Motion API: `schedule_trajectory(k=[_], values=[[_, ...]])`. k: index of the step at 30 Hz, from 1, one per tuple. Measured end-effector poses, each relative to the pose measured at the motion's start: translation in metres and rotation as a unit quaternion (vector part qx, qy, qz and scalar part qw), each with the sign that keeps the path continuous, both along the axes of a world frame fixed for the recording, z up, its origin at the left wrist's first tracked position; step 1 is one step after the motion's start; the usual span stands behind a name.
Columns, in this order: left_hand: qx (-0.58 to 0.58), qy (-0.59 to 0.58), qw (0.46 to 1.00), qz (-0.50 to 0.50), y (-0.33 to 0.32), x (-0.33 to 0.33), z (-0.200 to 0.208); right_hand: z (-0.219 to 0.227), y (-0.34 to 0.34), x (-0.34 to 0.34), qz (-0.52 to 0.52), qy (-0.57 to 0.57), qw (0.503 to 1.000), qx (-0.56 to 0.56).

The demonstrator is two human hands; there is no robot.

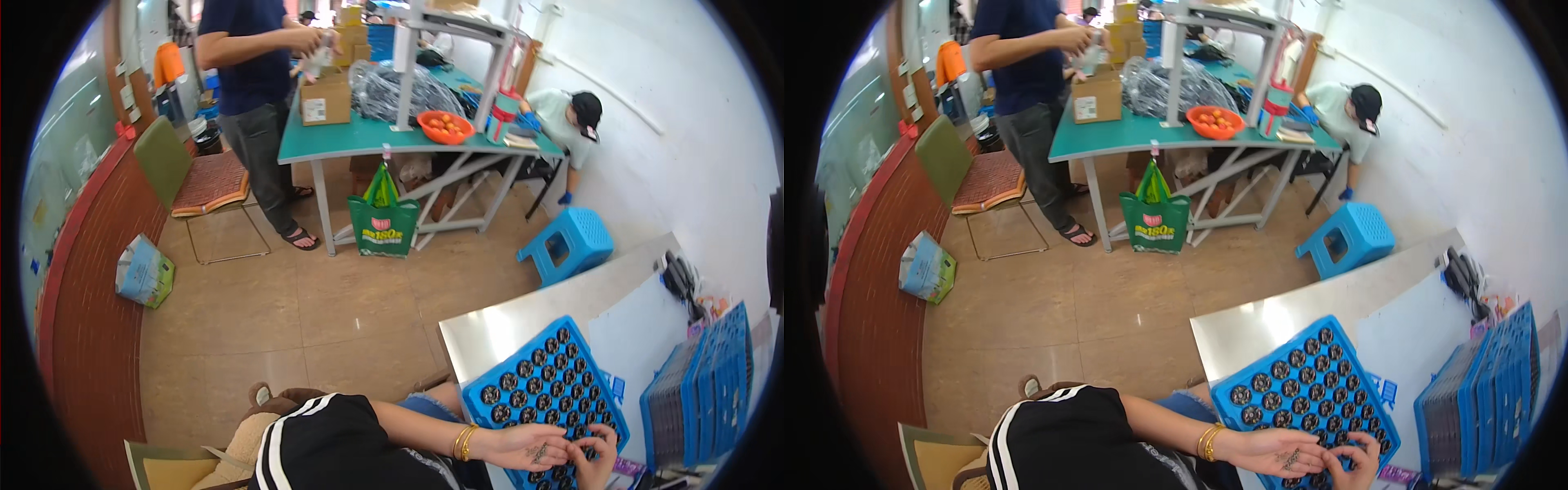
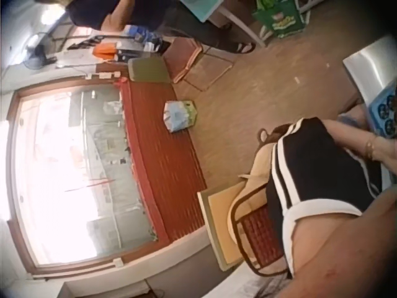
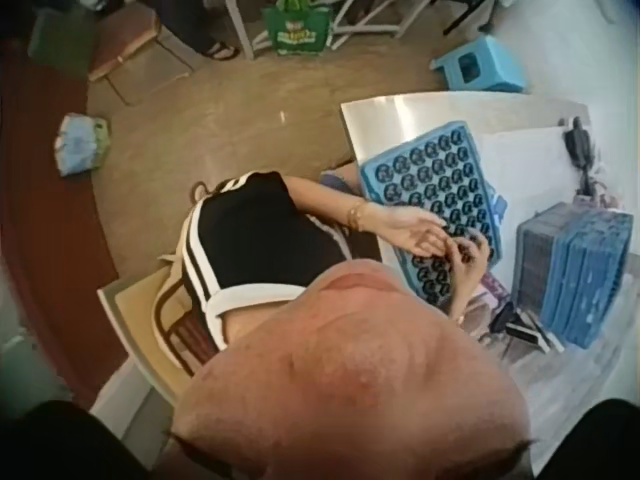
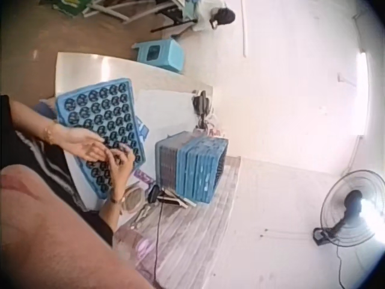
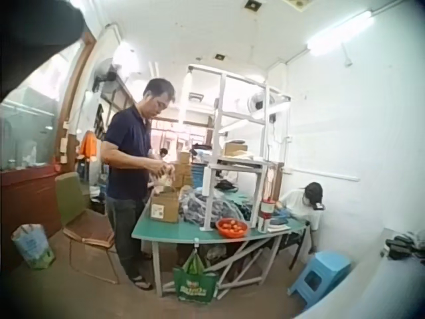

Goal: Placing small metal electronic components into an organizational grid tray.

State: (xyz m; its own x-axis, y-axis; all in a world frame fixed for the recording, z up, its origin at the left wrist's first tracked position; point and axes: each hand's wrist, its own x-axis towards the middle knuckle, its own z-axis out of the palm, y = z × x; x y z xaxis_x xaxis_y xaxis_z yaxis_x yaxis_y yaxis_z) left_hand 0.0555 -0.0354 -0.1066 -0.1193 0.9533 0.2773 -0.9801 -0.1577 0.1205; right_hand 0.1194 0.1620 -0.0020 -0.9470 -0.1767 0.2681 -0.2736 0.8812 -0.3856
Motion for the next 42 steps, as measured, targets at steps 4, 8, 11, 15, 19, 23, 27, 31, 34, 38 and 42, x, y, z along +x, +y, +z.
schedule_trajectory(k=[4, 8, 11, 15, 19, 23, 27, 31, 34, 38, 42], values=[[0.098, -0.127, 0.987, 0.000, 0.006, 0.002, -0.012, 0.007, -0.014, -0.003, -0.051, -0.015, 0.996, -0.065], [-0.151, -0.008, 0.986, 0.066, -0.024, -0.013, 0.037, 0.021, -0.014, -0.020, 0.001, -0.035, 0.997, -0.071], [-0.178, 0.009, 0.983, 0.044, -0.030, -0.018, 0.060, 0.027, -0.008, -0.021, 0.014, -0.055, 0.996, -0.069], [-0.186, 0.011, 0.983, 0.009, -0.028, -0.015, 0.063, 0.018, -0.003, -0.014, 0.025, -0.049, 0.994, -0.089], [-0.200, 0.005, 0.980, -0.002, -0.028, -0.011, 0.068, 0.017, -0.003, -0.005, 0.031, -0.016, 0.997, -0.069], [-0.203, 0.004, 0.979, 0.007, -0.033, -0.011, 0.071, 0.019, -0.005, -0.003, 0.046, 0.047, 0.998, -0.002], [-0.213, 0.002, 0.977, 0.031, -0.039, -0.020, 0.076, 0.021, -0.012, -0.007, 0.024, 0.102, 0.994, 0.040], [-0.228, -0.057, 0.955, 0.181, -0.038, -0.035, 0.073, 0.016, -0.024, 0.001, 0.032, 0.055, 0.998, -0.005], [-0.194, -0.075, 0.951, 0.229, -0.036, -0.033, 0.066, -0.001, -0.035, 0.014, 0.046, -0.010, 0.999, -0.020], [-0.174, -0.081, 0.957, 0.219, -0.037, -0.029, 0.064, -0.009, -0.039, 0.022, 0.034, -0.030, 0.999, -0.009], [-0.182, -0.062, 0.956, 0.220, -0.039, -0.028, 0.065, -0.010, -0.045, 0.026, 0.024, -0.041, 0.999, -0.017]])
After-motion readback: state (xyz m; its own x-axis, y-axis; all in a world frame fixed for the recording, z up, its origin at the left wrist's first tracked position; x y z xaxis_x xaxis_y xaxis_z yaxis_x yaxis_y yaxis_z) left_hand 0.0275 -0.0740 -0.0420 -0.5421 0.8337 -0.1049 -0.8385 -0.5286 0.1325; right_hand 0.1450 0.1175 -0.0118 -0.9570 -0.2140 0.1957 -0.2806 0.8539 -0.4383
